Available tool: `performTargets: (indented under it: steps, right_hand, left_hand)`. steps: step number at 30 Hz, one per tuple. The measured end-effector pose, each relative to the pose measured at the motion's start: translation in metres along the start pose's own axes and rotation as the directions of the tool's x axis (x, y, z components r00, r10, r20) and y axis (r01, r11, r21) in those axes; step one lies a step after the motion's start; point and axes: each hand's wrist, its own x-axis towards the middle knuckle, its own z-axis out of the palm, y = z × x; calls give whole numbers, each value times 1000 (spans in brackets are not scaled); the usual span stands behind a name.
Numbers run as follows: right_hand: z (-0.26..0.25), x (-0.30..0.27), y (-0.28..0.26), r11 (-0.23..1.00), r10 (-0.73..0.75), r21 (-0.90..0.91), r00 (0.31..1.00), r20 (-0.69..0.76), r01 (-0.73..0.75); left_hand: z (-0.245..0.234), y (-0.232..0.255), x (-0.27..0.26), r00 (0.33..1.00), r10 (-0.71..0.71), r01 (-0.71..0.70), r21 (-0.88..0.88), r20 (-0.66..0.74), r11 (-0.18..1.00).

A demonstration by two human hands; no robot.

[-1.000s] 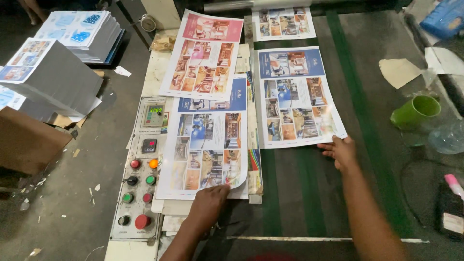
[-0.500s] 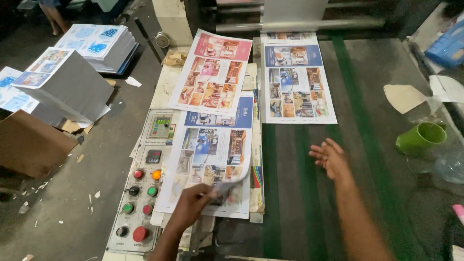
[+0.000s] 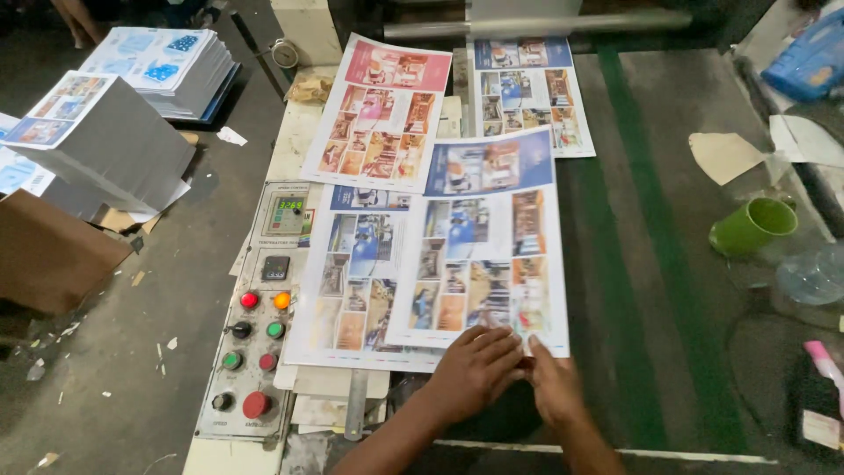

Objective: The person sorts through a stack of printed papers on a workbench, flipping through them and separating them into piles. The person handles the papers by hand, moving them from one side of the table to the other.

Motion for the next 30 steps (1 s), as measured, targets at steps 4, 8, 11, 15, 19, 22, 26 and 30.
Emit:
performTargets:
  steps: [4,8,11,15,19,22,26,30]
  right_hand:
    - [-57,15,-30,990,-93,-119,976,-198,70]
    - [-117,32,-61,945,-77,-324,926,-370,-51]
    - [-141,49,-74,920,-78,-388,945,-318,-55]
    - [-129,87,-92,879,-70,-471,959,-275,-71]
    - [-113,146,-99,877,-72,-478,969,-238,-53]
    - [-106,195,-109,886,-80,-463,977,-198,-21]
    - [-95,215,-120,931,-42,-362,980,-194,-32]
    - [-57,155,-118,917,-63,-397,965,-255,-45]
  left_hand:
    - [5,-19,-37,995,-40,37,28,88,999]
    - [-26,-39,-73,948,-252,234,110,195,966]
    - [-43,-46,-89,915,-306,249,229,264,941]
    - [-35,-61,-117,890,-351,236,364,291,901]
    - [-41,-67,-121,874,-378,277,327,304,904]
    - [-49,-67,-112,906,-283,186,304,314,934]
    - [-63,-54,-92,839,-490,441,230,239,868]
    - [-79,-34,-66,765,-596,628,75,-245,775]
